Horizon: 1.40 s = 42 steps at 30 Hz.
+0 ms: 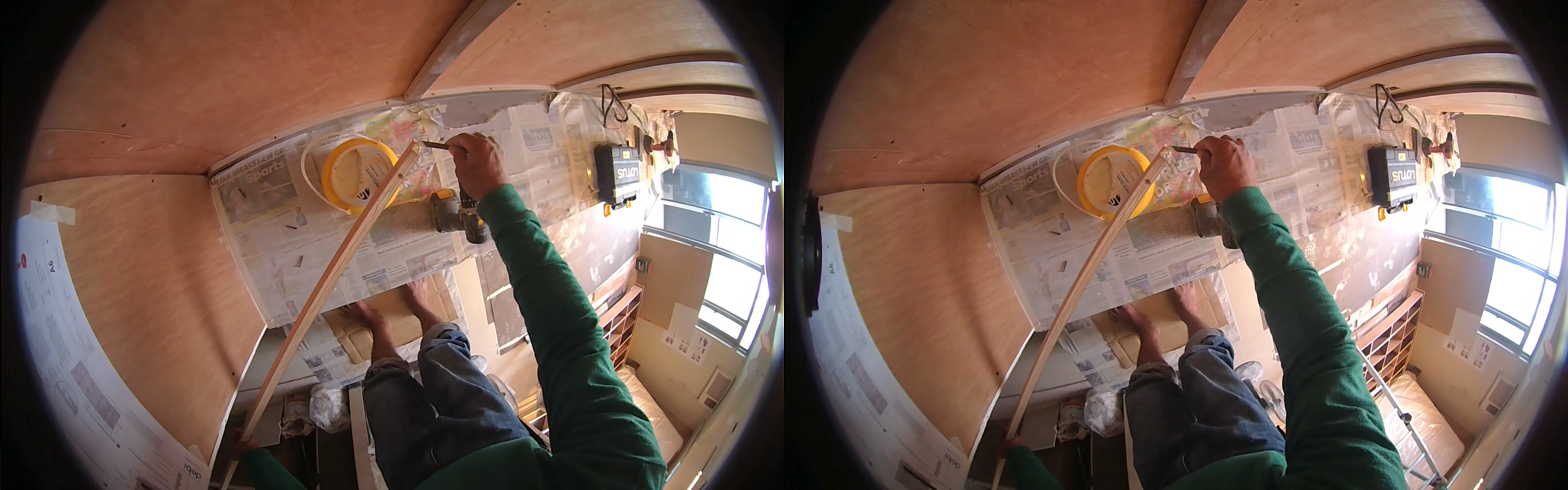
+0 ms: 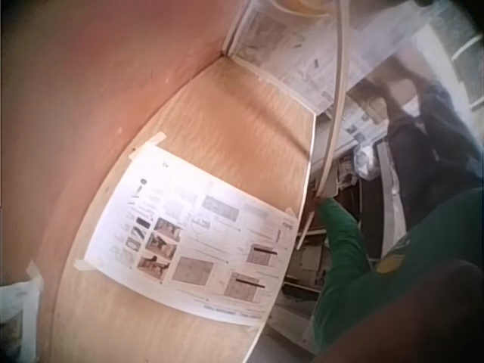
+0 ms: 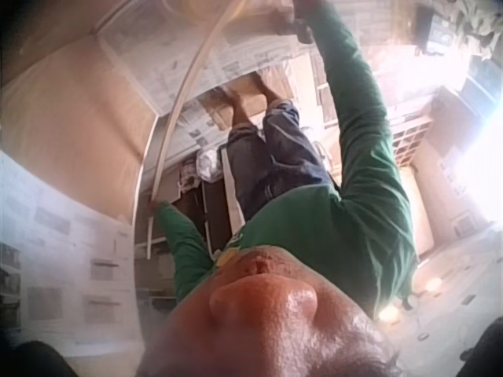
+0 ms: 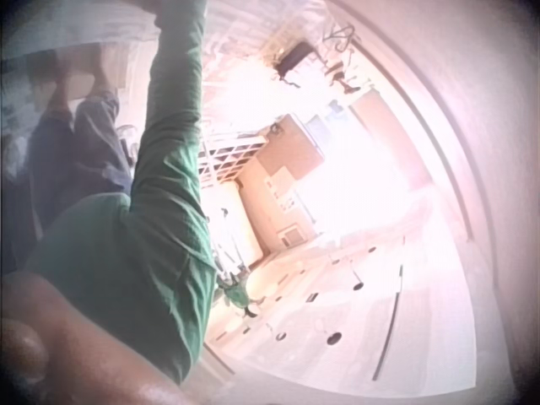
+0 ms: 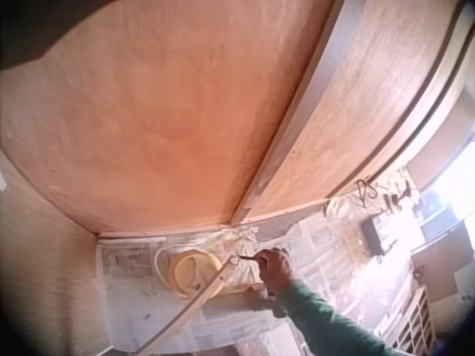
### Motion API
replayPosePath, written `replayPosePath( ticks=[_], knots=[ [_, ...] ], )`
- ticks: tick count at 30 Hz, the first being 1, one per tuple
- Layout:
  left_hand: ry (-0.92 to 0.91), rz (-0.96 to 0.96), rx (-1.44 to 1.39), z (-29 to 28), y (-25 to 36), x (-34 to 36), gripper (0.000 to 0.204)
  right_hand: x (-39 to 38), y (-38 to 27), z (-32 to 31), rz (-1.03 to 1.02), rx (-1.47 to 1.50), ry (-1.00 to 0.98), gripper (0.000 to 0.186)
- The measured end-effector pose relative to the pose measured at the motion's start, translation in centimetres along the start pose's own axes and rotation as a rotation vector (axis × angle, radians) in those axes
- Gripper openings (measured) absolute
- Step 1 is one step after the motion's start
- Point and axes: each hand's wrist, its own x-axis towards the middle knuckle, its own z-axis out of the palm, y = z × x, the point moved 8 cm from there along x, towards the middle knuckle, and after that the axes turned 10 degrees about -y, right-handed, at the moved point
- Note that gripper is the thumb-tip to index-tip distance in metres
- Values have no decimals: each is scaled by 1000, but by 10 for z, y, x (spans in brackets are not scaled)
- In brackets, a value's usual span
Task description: The person uses a power drill to secure wooden panels to a wall, then applies glue to the edges of a wooden strip using a small brush. The person positions the strip against the wall and presses it into place.
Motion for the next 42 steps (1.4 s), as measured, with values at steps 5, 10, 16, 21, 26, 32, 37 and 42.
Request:
replayPosePath(
  ticks=[5, 10, 16, 21, 26, 32, 37, 42],
  knots=[
    [-93, -194, -60, -1, -28, -2, 35, 6, -21, 2, -114, -35, 13, 11],
    [-51, -196, -6, -21, 3, -6, 32, -3, -17, -10, -73, -76, 41, 11],
    [256, -66, 47, -45, 7, -20, 29, 3, -18, 2, -127, -27, 1, 11],
    [159, -112, -180, -43, 4, -16, 29, 4, -20, 1, -151, -73, -12, 10],
    [249, -100, -141, -42, -6, -20, 22, 8, -31, 1, -198, -49, -73, 9],
    [289, -29, 70, -44, 13, -22, 19, 16, -31, -14, -184, -81, -63, 10],
    [154, -59, -439, -26, -30, -8, 21, 28, -38, -2, -188, -95, -89, 11],
    [242, -7, 246, -30, 2, -12, 23, 25, -33, 1, -189, -124, -96, 11]
  ],
)
